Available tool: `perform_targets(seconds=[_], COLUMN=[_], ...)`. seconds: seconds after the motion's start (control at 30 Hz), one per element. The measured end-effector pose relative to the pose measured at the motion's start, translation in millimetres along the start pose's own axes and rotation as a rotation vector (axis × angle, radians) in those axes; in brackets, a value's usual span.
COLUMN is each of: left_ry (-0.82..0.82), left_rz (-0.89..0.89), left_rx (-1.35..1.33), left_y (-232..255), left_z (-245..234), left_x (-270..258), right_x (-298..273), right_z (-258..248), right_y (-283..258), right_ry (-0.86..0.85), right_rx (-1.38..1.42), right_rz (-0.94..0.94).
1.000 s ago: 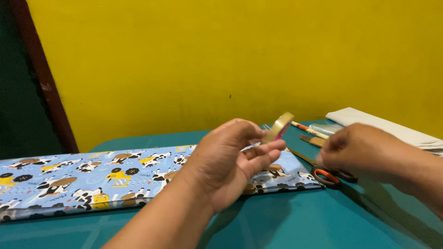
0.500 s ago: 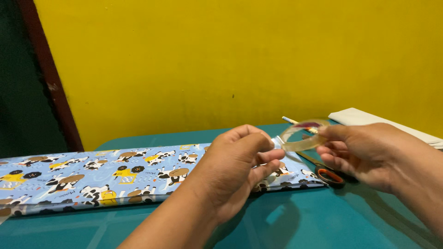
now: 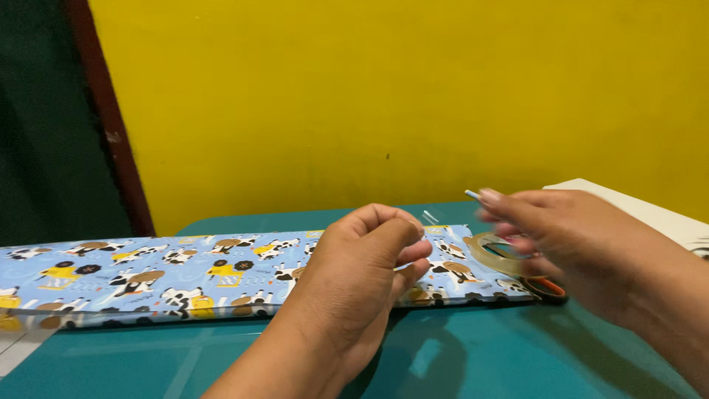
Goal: The person wraps a long rectangular object with blue cow-patterned wrapping paper. They fold the paper edges, use scissors to trim excess, and secure the folds with clear tape. The process includes cutting the paper, folding corners, and taping the seams.
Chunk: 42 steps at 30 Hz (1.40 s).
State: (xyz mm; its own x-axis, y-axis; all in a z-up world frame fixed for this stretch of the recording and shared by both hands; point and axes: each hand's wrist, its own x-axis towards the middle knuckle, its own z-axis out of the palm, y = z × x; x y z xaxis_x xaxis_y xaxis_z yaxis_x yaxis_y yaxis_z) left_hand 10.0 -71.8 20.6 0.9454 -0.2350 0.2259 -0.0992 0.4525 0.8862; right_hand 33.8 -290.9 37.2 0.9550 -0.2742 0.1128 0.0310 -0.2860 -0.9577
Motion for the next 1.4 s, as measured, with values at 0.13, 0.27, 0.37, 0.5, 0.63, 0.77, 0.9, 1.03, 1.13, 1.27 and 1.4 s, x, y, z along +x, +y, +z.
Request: perform_targets(seconds=[0.13, 0.27, 0.37, 0.5, 0.63, 0.77, 0.9, 1.03, 1.13, 1.27, 1.4], left_ry=[0.089, 0.104, 0.153, 0.189, 0.244, 0.239, 0.246, 0.247, 0.237, 0.237, 0.220], left_rz=[0.035, 0.080, 0.073, 0.083, 0.055, 0.084, 0.113, 0.141, 0.158, 0.166, 0.215], left_rx=[0.003, 0.014, 0.044, 0.083, 0.082, 0.085, 0.136, 0.111, 0.093, 0.089, 0.116], left_y=[9, 17, 24, 32, 38, 43, 46, 45, 45, 46, 47], left_z=[-9, -21, -28, -36, -44, -50, -59, -65, -68, -71, -71], left_x=[-7, -16, -22, -29, -35, -38, -39, -38, -37, -35, -36], right_x=[-16, -18, -16, -19, -27, -29, -22, -16, -16, -20, -17], right_z=[32, 57, 69, 81, 92, 99, 106, 110, 115, 118, 124], right_y=[-22, -34, -39, -46, -56, -60, -60, -61, -63, -63, -62], right_ry=[-0.381, -0.467, -0.483, -0.558, -0.489, -0.655, -0.644, -0.716, -0.685, -0.687, -0.739], right_rx=[0.218, 0.210, 0.198, 0.253, 0.241, 0.231, 0.297, 0.298, 0.307, 0.311, 0.245], right_rz=[0.039, 0.001, -0.015, -0.072, 0.037, 0.035, 0.028, -0.102, -0.097, -0.056, -0.141])
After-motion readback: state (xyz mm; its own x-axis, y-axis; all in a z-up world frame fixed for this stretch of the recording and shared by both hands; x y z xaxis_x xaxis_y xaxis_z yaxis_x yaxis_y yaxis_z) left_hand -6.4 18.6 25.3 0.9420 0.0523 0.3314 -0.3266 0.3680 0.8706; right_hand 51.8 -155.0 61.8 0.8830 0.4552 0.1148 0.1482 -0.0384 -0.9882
